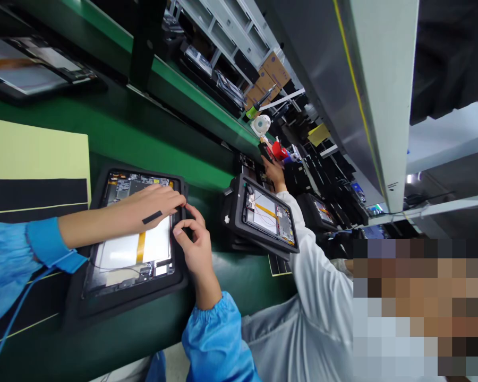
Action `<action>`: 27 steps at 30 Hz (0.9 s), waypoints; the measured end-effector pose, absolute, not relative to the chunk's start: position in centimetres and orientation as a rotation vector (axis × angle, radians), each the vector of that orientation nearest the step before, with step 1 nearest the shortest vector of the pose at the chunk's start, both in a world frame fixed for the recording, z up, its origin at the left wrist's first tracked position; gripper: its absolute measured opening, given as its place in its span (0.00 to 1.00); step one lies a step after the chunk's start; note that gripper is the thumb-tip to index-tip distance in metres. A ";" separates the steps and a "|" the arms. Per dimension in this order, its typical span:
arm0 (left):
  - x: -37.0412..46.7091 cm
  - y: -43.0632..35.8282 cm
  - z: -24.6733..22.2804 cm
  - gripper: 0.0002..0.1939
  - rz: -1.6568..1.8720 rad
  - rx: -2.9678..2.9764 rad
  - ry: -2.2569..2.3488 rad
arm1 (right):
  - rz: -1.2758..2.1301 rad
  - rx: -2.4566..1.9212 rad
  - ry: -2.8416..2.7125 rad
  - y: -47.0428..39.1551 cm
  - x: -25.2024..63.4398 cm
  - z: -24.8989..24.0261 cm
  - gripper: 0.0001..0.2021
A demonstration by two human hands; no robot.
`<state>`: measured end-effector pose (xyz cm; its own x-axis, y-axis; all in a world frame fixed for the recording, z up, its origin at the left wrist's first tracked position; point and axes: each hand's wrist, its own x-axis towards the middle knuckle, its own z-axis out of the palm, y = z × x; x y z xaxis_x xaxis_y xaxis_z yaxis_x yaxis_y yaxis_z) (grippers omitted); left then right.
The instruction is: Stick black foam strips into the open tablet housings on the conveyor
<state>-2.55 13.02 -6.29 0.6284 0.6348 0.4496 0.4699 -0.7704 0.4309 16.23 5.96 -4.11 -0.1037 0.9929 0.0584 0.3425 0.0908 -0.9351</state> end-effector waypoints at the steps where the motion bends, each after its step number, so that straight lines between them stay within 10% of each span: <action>1: -2.6 13.0 -6.1 0.08 0.844 2.573 0.896 | 1.023 -1.366 -1.576 6.0 16.2 -4.2 0.05; 27: -2.3 13.4 -6.8 0.11 0.851 2.444 0.990 | 0.606 -1.403 -2.076 3.1 17.1 -4.1 0.17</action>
<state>-2.30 13.40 -6.81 0.5708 0.7203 0.3941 0.4975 -0.6853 0.5318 17.12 3.13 -4.11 -0.2986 0.9343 0.1945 0.6828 0.3516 -0.6405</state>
